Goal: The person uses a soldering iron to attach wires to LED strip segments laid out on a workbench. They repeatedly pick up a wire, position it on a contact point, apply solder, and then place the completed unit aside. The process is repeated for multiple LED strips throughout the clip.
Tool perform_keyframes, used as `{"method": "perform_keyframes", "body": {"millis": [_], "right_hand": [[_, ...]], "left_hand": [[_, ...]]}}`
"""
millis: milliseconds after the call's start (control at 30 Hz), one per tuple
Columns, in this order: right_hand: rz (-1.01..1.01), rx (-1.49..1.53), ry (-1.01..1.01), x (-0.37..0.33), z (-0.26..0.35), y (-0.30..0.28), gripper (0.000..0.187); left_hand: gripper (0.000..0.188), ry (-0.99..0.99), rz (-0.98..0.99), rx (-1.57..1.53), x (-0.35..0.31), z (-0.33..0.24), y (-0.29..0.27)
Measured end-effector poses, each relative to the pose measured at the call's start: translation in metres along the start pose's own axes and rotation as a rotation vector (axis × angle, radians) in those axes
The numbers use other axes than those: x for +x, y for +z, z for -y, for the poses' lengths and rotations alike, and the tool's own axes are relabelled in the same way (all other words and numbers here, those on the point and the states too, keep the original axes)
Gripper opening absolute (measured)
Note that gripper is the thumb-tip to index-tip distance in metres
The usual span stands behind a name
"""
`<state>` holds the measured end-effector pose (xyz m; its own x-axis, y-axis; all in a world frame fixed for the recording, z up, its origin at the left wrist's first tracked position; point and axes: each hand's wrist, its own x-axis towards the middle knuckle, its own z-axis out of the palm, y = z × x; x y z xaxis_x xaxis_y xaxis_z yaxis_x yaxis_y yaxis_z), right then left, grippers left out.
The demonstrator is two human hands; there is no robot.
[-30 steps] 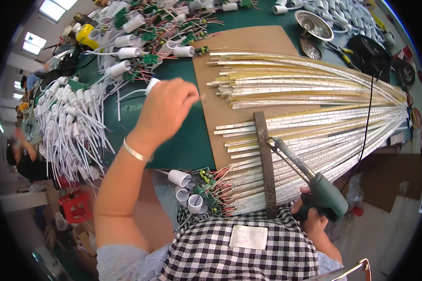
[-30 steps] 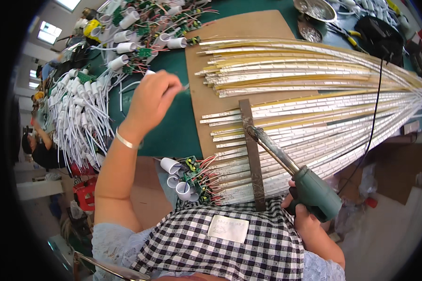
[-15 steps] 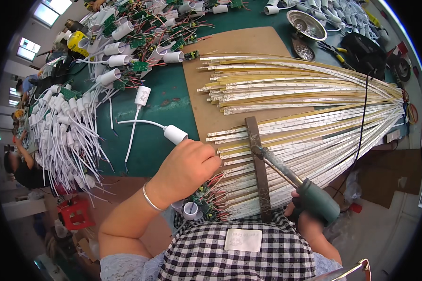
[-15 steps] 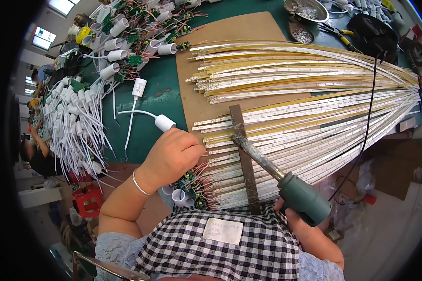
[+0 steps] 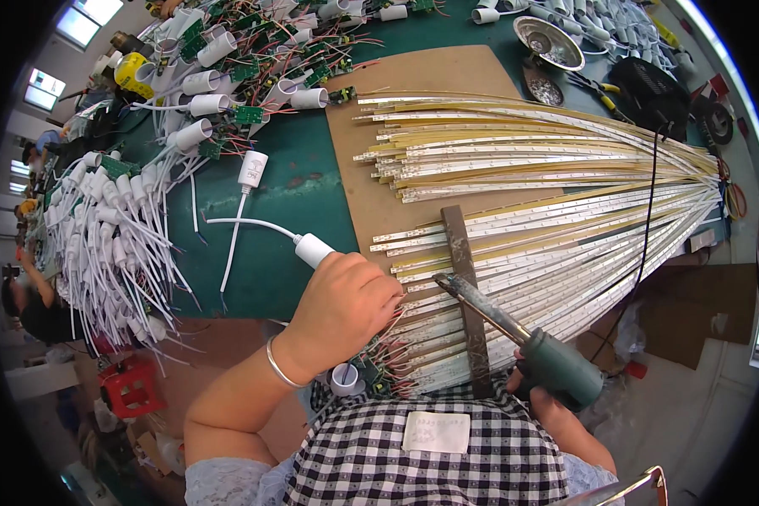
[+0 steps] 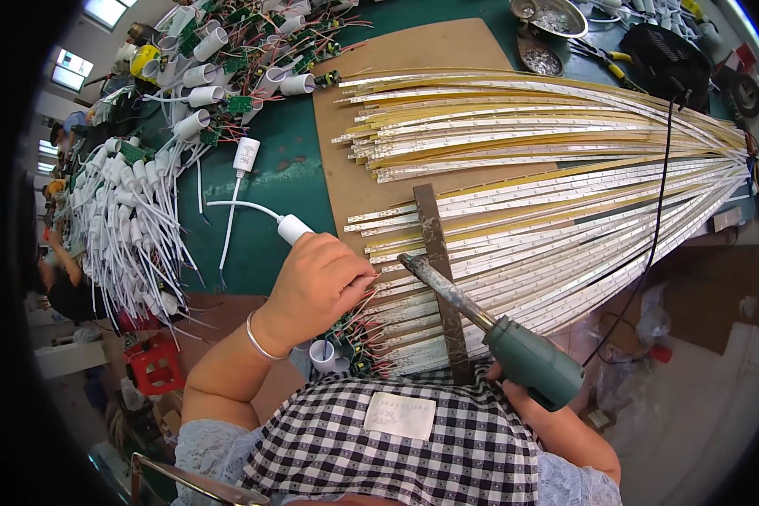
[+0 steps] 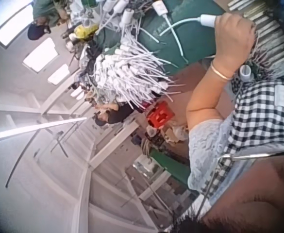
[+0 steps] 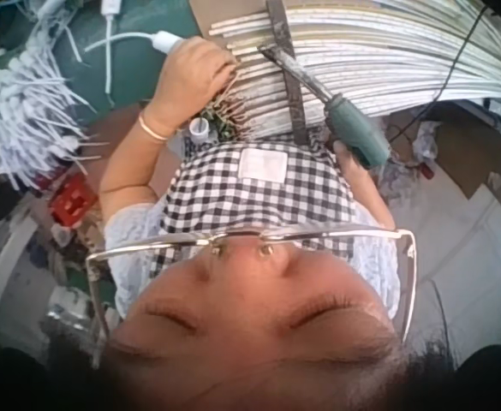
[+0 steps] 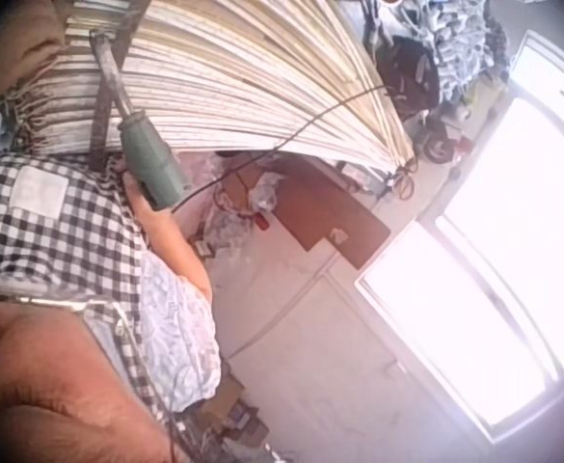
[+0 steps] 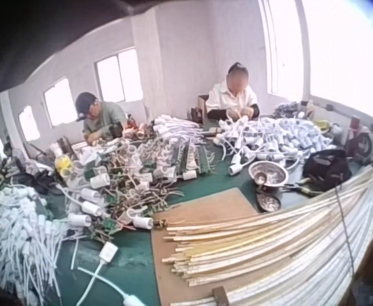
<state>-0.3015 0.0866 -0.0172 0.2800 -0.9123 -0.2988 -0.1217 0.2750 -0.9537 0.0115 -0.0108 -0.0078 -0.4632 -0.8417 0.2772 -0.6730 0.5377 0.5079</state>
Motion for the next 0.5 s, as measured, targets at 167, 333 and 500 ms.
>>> {"method": "perform_keyframes", "body": {"millis": [167, 333, 500], "right_hand": [[-0.038, 0.041, -0.042, -0.004, -0.003, 0.003, 0.07], [-0.02, 0.108, -0.12, 0.001, -0.012, 0.001, 0.066], [-0.062, 0.122, -0.135, -0.001, -0.014, 0.003, 0.066]], "left_hand": [[0.01, -0.136, -0.001, -0.066, 0.007, -0.004, -0.015], [0.01, -0.093, 0.019, -0.158, 0.016, -0.016, -0.014], [0.012, -0.039, 0.016, 0.007, 0.008, -0.009, 0.01]]}}
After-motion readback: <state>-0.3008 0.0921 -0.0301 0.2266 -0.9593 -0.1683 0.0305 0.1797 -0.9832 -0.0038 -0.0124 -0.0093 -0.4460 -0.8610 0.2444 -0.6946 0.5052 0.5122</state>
